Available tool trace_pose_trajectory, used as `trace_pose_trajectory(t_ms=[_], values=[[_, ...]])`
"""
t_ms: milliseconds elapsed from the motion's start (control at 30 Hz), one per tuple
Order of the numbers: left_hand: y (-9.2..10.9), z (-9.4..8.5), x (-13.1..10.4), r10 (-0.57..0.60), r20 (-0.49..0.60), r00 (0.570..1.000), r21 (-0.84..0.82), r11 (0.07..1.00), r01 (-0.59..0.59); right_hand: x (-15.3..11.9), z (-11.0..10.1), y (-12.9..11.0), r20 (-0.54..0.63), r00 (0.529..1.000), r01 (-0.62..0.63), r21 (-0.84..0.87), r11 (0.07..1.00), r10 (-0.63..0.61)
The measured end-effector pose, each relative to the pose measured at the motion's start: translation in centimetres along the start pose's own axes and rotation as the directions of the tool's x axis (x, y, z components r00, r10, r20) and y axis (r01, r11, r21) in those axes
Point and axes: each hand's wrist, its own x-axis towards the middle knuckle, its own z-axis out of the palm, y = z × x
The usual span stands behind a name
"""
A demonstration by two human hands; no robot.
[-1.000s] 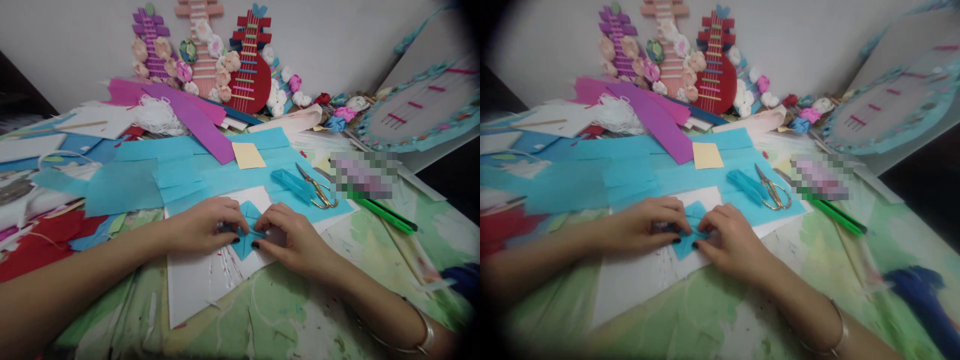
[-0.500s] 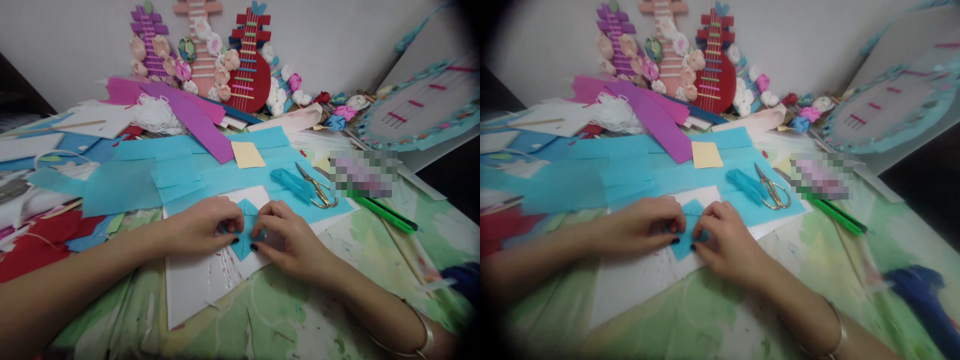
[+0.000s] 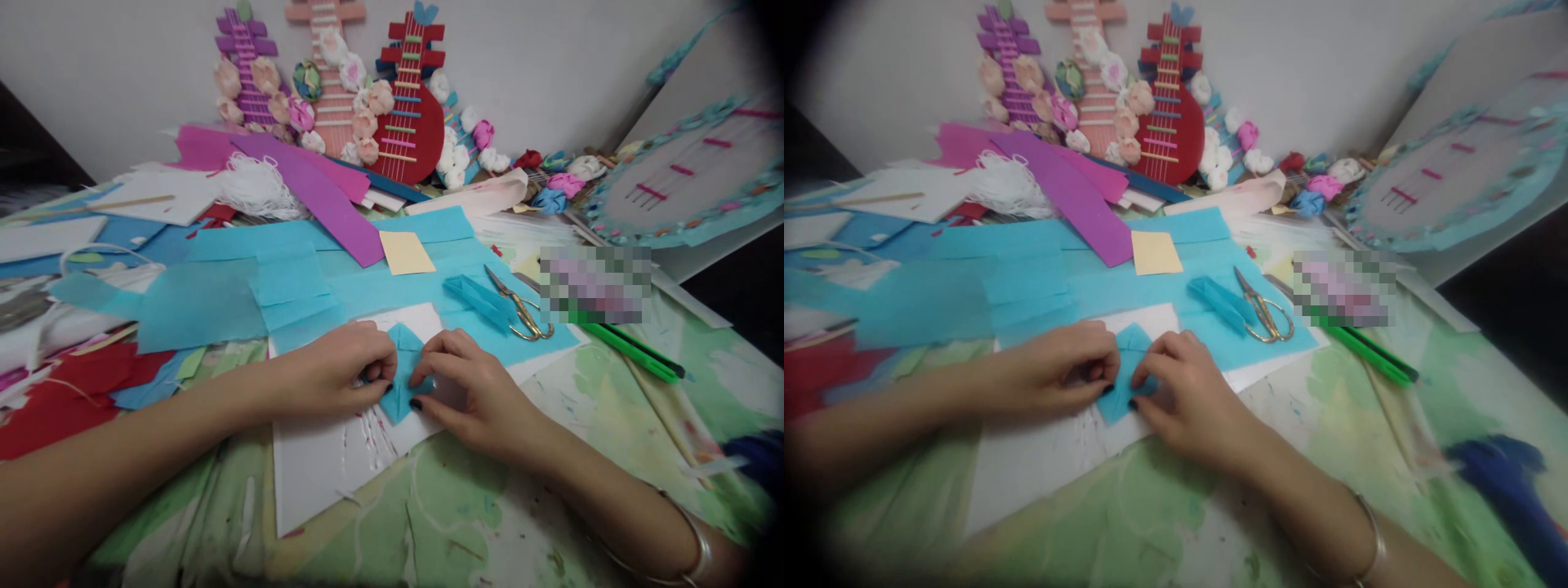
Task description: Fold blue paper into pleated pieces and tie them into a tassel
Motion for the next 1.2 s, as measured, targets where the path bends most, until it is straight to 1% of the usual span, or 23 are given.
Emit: trace_pose_trajectory(t_ms=[233,633,800,933,1067,1200], values=[[0.0,0.1,0.1,-0.006,0.004,1.0,0.015,1.0,0.006,0.0,0.1,-0.1,-0.013,0.999,0.043,0.022,0.999,-0.043],[-0.1,0.4,0.1,0.005,-0.008,1.0,0.039,0.999,-0.004,-0.2,0.7,0.6,-0.036,0.969,0.245,0.03,0.969,-0.244],[-0.4,0.7,0.1,0.031,-0.025,0.999,0.044,0.999,-0.03,-0.1,0.7,0.6,-0.005,0.96,0.28,0.009,0.96,-0.28],[-0.5,0.8,0.1,0.051,-0.045,0.998,0.065,0.997,-0.048,-0.1,0.7,0.6,-0.005,0.956,0.292,-0.003,0.956,-0.292],[-0.3,0.9,0.1,0.047,-0.04,0.998,0.078,0.996,-0.043,-0.2,0.8,0.7,-0.005,0.951,0.31,-0.011,0.951,-0.31],[-0.2,1.0,0.2,0.039,-0.035,0.999,0.122,0.992,-0.034,-0.2,0.9,1.0,-0.013,0.932,0.362,-0.056,0.931,-0.363]])
